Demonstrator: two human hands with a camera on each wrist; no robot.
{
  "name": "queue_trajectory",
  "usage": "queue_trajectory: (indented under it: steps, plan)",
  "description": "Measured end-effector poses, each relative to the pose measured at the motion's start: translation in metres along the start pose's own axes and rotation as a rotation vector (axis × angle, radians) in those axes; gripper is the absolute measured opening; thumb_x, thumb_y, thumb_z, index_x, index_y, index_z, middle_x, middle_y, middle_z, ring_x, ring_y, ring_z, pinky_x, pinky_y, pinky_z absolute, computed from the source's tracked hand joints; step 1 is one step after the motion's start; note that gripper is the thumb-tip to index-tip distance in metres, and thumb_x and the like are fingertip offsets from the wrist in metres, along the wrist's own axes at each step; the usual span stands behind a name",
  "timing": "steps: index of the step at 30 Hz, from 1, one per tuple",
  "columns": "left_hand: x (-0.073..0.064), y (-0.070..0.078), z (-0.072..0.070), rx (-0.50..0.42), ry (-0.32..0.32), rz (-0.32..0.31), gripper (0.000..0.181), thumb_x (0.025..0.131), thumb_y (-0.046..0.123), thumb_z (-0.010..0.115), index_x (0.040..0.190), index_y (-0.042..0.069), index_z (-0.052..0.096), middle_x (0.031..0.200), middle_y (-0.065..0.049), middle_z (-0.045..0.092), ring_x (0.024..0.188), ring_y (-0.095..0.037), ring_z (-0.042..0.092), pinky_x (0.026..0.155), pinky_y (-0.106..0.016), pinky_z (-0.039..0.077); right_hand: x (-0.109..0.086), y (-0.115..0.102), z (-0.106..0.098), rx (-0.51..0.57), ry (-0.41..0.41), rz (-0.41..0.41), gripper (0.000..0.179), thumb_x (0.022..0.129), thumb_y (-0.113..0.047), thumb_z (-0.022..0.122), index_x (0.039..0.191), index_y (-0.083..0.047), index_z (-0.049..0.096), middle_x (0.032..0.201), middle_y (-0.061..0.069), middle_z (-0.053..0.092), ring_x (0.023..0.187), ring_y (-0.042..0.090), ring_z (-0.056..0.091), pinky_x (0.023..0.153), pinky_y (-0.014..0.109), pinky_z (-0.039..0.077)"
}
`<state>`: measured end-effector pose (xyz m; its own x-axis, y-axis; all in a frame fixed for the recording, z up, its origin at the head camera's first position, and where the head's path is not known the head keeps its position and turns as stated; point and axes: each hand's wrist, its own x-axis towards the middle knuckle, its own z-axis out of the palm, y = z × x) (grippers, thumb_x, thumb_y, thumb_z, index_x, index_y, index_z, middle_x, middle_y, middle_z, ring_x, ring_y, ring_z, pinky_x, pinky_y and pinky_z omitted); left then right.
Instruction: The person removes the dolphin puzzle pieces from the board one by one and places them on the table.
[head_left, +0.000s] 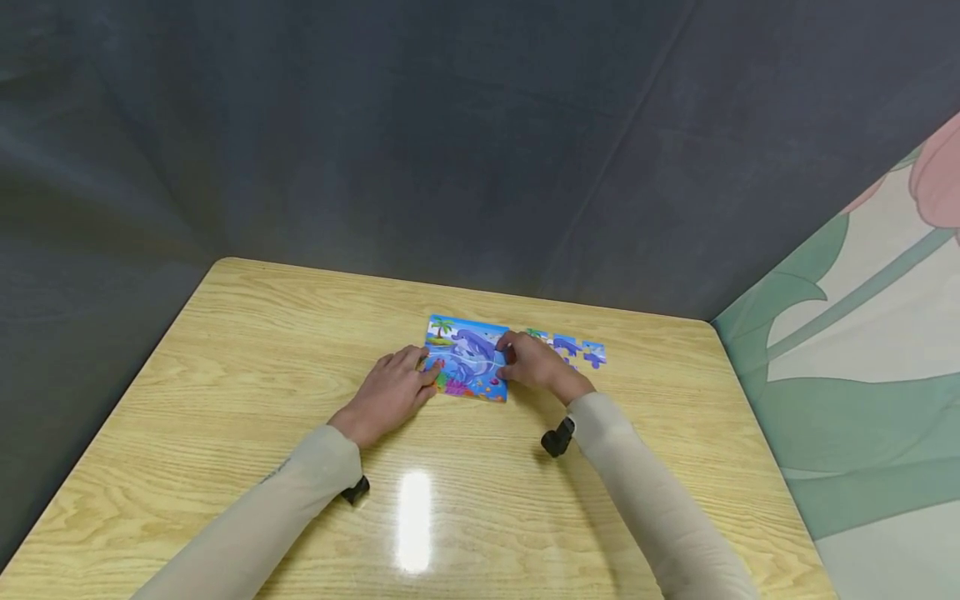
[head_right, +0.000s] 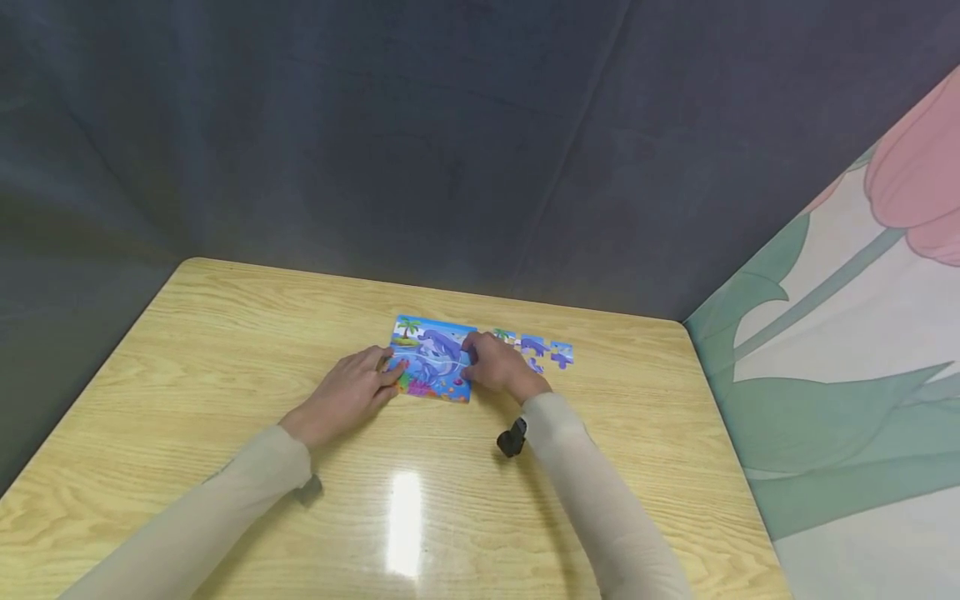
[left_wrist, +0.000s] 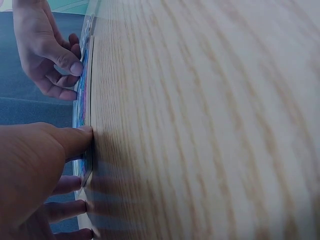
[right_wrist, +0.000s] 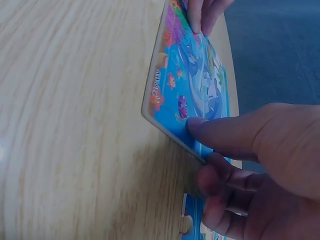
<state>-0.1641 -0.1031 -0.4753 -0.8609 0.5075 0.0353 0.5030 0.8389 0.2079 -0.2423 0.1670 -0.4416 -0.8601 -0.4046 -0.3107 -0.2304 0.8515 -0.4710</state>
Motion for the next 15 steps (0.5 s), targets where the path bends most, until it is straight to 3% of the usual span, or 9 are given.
queue_trajectory:
  steps: [10,15]
  plan:
    - [0.0002,-0.0016,0.0023,0.009,0.005,0.0,0.048,0.112,0.034,0.057,0.156,0.014,0.057,0.159,-0.02,0.051,0.149,-0.035,0.047,0.118,-0.06,0.047,0.0054,0.0005,-0.0034,0.03,-0.018,-0.04,0.035,0.096,-0.01,0.08,0.126,0.0,0.066,0.094,0.011,0.064,0.082,0.02,0.051,0.081,0.035,0.048]
    - [0.0004,-0.0018,0.0023,0.011,0.006,0.002,0.048,0.112,0.035,0.057,0.156,0.014,0.057,0.159,-0.02,0.051,0.149,-0.034,0.047,0.117,-0.06,0.048,0.0042,0.0004,-0.0019,0.073,0.006,-0.022,0.036,0.094,-0.007,0.081,0.122,-0.003,0.06,0.102,0.012,0.06,0.092,0.023,0.051,0.085,0.037,0.048]
